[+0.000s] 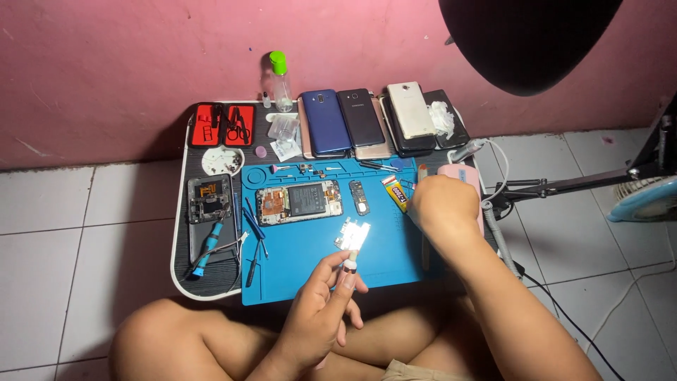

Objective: Cleaning a mobile phone motherboard using a toothbrush, cleaning solution, and a cloth.

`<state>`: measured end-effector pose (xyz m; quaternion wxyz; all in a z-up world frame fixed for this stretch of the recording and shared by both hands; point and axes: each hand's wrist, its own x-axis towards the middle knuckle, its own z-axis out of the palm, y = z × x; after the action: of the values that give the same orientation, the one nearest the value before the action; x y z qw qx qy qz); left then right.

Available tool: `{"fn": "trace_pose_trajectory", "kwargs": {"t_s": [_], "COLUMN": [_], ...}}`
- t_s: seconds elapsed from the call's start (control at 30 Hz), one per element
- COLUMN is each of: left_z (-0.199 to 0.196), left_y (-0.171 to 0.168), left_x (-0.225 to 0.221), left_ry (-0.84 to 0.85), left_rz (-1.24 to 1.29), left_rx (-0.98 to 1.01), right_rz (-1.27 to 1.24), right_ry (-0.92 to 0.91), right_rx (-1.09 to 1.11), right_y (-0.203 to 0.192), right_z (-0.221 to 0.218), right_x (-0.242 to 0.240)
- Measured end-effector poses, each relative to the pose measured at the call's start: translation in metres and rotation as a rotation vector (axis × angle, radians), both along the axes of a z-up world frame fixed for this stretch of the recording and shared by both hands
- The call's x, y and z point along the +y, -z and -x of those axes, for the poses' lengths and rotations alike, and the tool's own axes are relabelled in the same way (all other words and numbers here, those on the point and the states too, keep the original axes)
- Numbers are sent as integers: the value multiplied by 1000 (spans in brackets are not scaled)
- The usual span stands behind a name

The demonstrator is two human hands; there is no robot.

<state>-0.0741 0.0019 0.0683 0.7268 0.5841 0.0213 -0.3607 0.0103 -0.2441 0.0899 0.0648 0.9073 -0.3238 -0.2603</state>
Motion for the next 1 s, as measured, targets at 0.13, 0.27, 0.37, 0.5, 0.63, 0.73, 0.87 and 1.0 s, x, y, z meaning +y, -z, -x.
{"fn": "trace_pose_trajectory", "kwargs": {"t_s": [0.13,0.27,0.37,0.5,0.63,0.73,0.87,1.0], "left_z": [-10,-18,-21,-24,-14,-12,-20,-21], "left_y": [-8,-4,-10,-6,14,-9,-16,-17], "left_x": [-6,-13,-12,-9,-13,-14,-13,-6], "left_ry": [-35,-52,-40,-19,7,-39,-45,-28], "left_rz": [-10,0,17,42,146,84,97,400], "left_rx": [25,-6,-61,-30,-39,15,235,406], "right_rz": [250,-531,-995,-758,-914,-873,-835,-819], "right_ry": [-269,-199,-143,-254,-346,-303,-349,-271], "right_rx": [-546,-690,-681,-649,-873,-727,-958,-960], "right_y": [9,-32,-16,17,10,18,22,30], "right_z": [50,86,111,120,125,118,116,116], "right_x": [-5,33,45,23,33,29,33,32]}}
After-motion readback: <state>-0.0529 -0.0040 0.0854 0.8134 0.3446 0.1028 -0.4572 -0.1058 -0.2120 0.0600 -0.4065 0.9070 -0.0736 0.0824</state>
